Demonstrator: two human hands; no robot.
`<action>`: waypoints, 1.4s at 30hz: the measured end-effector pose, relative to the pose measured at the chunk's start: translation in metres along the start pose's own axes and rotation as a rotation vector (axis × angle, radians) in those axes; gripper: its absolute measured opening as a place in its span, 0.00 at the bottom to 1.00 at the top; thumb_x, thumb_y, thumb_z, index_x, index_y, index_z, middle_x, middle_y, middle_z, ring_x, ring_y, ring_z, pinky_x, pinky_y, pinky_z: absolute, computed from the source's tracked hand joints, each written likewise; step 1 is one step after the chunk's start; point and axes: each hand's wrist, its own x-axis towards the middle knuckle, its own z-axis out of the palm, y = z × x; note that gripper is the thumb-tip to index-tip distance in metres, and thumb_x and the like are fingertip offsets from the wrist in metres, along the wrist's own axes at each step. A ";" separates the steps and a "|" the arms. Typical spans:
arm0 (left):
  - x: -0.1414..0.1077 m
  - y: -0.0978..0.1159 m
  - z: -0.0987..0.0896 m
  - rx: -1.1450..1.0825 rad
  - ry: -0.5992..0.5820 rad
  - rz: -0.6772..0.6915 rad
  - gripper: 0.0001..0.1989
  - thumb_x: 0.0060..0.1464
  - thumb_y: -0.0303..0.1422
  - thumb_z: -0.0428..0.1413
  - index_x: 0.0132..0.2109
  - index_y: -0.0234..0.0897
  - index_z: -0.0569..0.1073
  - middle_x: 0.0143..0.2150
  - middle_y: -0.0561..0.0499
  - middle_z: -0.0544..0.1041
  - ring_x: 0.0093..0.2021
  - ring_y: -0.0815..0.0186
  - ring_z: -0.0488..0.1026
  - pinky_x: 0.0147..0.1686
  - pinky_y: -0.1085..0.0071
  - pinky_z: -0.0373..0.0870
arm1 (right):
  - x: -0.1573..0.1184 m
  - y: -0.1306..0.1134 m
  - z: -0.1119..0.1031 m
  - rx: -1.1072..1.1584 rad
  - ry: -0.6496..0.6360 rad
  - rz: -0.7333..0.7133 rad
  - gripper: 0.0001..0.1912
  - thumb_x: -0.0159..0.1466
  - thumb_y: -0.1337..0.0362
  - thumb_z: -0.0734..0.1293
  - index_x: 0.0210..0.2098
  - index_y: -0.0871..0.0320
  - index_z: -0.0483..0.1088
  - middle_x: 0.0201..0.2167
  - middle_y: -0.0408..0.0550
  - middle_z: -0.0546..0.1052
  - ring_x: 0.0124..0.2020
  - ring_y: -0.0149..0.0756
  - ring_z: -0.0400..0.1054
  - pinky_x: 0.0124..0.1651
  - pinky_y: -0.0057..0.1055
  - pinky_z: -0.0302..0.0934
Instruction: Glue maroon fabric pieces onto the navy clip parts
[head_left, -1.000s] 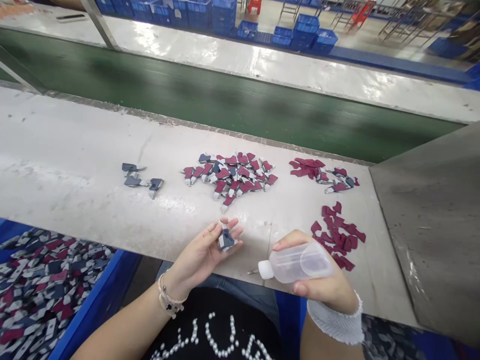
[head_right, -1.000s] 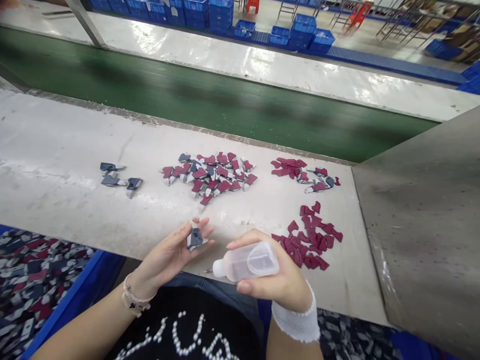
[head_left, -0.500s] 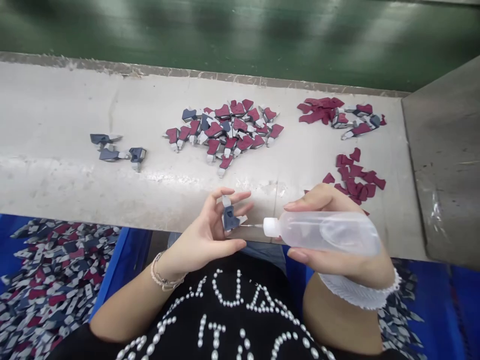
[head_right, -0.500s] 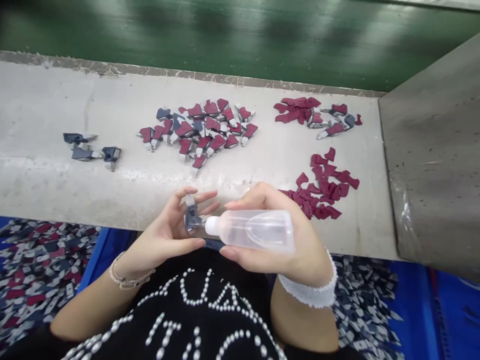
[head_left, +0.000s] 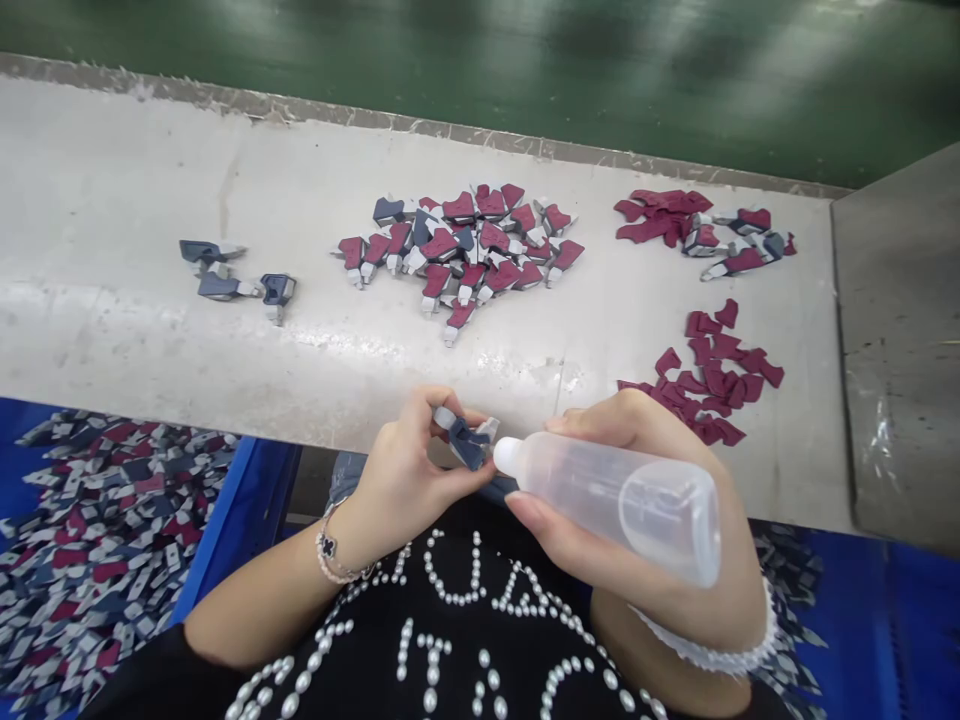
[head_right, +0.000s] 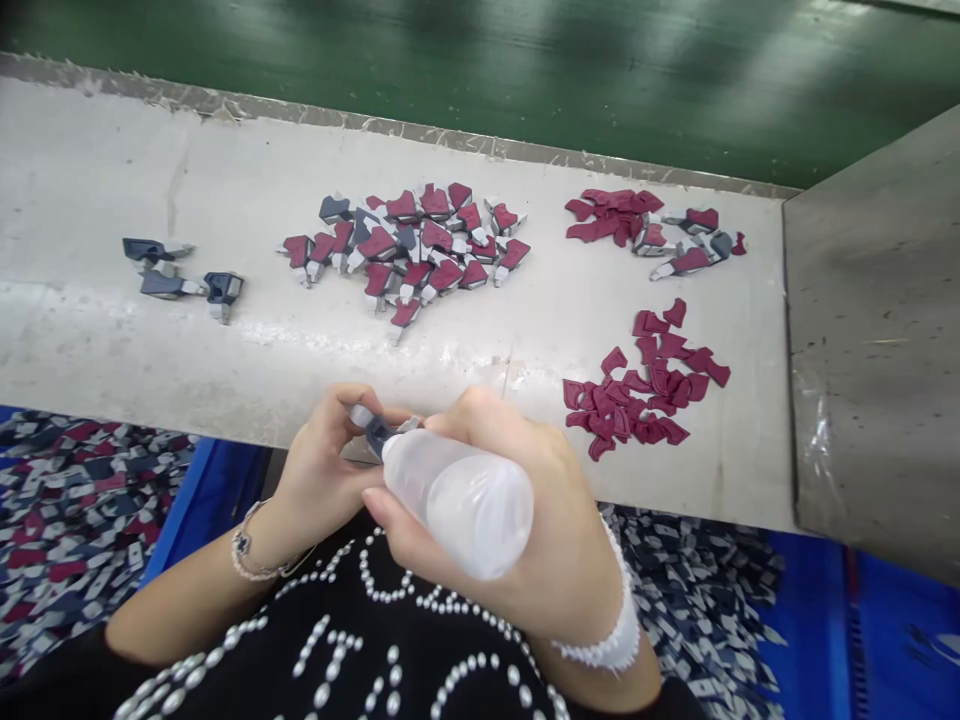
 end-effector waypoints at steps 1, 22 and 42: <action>0.000 0.001 0.000 0.011 -0.002 0.011 0.23 0.48 0.27 0.67 0.45 0.45 0.62 0.40 0.56 0.84 0.36 0.67 0.81 0.33 0.75 0.79 | 0.000 -0.001 0.001 0.006 -0.001 -0.010 0.17 0.57 0.64 0.75 0.34 0.51 0.62 0.24 0.37 0.74 0.20 0.31 0.69 0.20 0.28 0.63; 0.002 0.009 -0.003 0.023 -0.076 0.106 0.22 0.51 0.27 0.65 0.45 0.44 0.61 0.41 0.58 0.82 0.33 0.73 0.79 0.35 0.80 0.77 | 0.004 0.001 0.004 0.060 -0.063 -0.023 0.15 0.60 0.63 0.75 0.38 0.49 0.64 0.28 0.35 0.72 0.23 0.28 0.69 0.23 0.25 0.64; 0.004 0.009 -0.005 0.049 -0.067 0.064 0.24 0.47 0.24 0.66 0.46 0.44 0.61 0.42 0.55 0.82 0.34 0.68 0.80 0.34 0.73 0.78 | 0.008 -0.006 -0.001 0.010 -0.164 -0.037 0.13 0.59 0.64 0.74 0.34 0.52 0.63 0.24 0.36 0.73 0.19 0.28 0.67 0.20 0.28 0.64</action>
